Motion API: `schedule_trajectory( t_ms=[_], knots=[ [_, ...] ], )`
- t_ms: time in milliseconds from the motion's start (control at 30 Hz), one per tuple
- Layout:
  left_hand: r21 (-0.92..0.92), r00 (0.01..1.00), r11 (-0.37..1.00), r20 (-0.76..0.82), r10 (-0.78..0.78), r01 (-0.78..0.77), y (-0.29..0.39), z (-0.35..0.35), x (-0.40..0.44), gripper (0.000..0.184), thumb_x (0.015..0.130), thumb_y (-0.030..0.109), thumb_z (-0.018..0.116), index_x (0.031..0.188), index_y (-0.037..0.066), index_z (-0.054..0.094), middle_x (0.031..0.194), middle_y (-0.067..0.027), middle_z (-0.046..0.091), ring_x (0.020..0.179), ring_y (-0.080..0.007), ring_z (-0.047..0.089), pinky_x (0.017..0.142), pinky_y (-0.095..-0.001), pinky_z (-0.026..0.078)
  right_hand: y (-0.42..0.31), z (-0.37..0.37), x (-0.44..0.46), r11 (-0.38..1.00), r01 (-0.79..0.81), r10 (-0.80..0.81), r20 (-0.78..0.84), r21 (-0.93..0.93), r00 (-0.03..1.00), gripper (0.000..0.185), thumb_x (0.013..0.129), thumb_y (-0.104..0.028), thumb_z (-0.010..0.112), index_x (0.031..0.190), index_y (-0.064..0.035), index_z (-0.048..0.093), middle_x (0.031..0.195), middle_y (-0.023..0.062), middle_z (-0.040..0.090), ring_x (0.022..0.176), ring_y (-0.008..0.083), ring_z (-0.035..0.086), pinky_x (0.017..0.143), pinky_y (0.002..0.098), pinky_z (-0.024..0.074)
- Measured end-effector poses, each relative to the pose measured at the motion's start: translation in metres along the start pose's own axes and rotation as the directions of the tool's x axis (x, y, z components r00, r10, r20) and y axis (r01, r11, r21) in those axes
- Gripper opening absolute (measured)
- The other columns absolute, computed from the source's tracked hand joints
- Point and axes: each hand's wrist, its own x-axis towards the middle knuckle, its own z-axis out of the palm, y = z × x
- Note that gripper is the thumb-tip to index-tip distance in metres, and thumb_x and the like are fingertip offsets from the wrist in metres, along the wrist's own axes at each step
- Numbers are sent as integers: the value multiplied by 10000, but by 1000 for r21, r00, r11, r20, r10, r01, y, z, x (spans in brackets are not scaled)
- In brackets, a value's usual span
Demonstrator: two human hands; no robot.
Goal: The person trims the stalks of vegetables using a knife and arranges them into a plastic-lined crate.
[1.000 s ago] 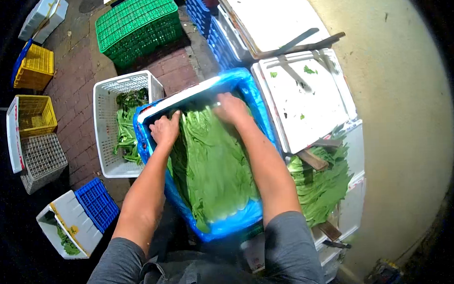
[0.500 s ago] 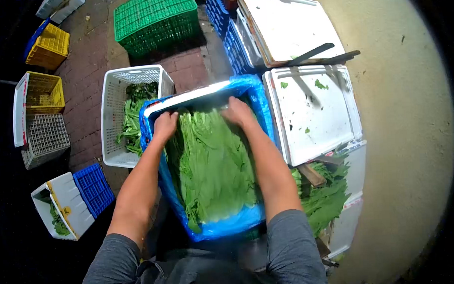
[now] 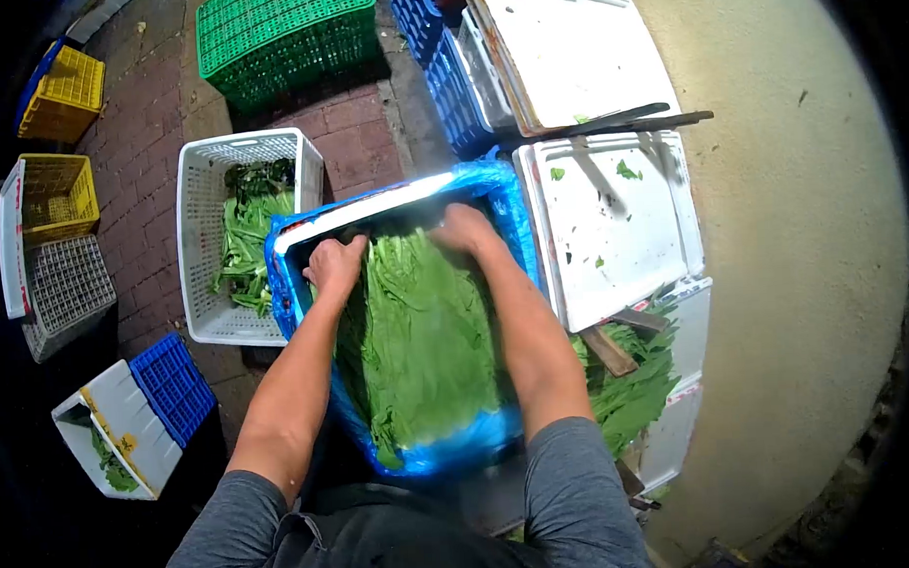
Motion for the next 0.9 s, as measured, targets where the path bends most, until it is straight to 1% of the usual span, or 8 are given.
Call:
schedule_trajectory(
  t_ms=[133,167,267,300,533,633,800,900],
  knots=[
    [-75,999,996,-33,38,-41,-2,-13,-15,612,761,570,688,854,-34,717,1016,-254,701,1010,-425,642,947,-561,395,-1,-3,-5,999,29,-28,-44,37,999,571,746,-446,762,879,95,635,980,318,653,965,445,631,852,482,491],
    [-69,988,993,-126,89,-98,-5,-9,-18,617,754,570,706,847,-40,692,1017,-251,693,1022,-423,628,912,-566,406,3,1,-6,998,46,-41,-84,49,996,565,747,-442,764,872,94,637,976,315,652,962,445,630,848,484,489],
    [-83,973,985,-185,137,-154,-10,0,-18,632,760,580,696,875,-42,695,1023,-251,689,1025,-426,621,901,-570,407,11,6,-3,996,62,-54,-141,58,989,552,752,-434,766,865,90,637,972,311,649,959,445,627,840,487,484],
    [-94,995,992,-64,76,-82,-4,-9,-15,637,767,589,689,865,-41,695,1015,-256,693,1033,-432,623,924,-572,399,8,4,-2,998,37,-31,-113,53,993,550,756,-434,764,871,89,635,977,312,648,963,445,626,840,486,483],
    [-46,983,999,183,1,8,6,-18,0,769,753,683,651,957,-54,729,1111,-301,672,1107,-449,611,971,-573,387,2,1,10,998,54,-55,-40,-30,998,576,762,-478,725,748,96,674,836,333,646,846,465,643,783,507,495],
    [-51,984,999,176,17,-8,9,-17,-5,776,746,686,646,980,-48,738,1103,-288,683,1101,-444,621,982,-581,377,8,2,9,994,108,-109,-38,-22,993,585,755,-485,724,731,96,667,816,336,636,838,465,643,775,507,494],
    [-51,978,998,208,30,-19,13,-30,-12,696,727,635,696,928,-30,737,1064,-273,697,1084,-440,630,981,-581,383,1,-10,-2,996,84,-84,10,43,996,559,748,-426,750,866,113,661,929,335,655,916,454,645,812,494,497],
    [-69,986,997,159,55,-44,10,-26,-17,692,719,617,712,1056,12,709,1103,-249,694,1096,-425,627,986,-568,380,3,-6,-5,996,82,-81,-35,33,996,568,750,-395,760,956,120,636,1017,333,652,982,447,637,852,487,492]
  ],
)
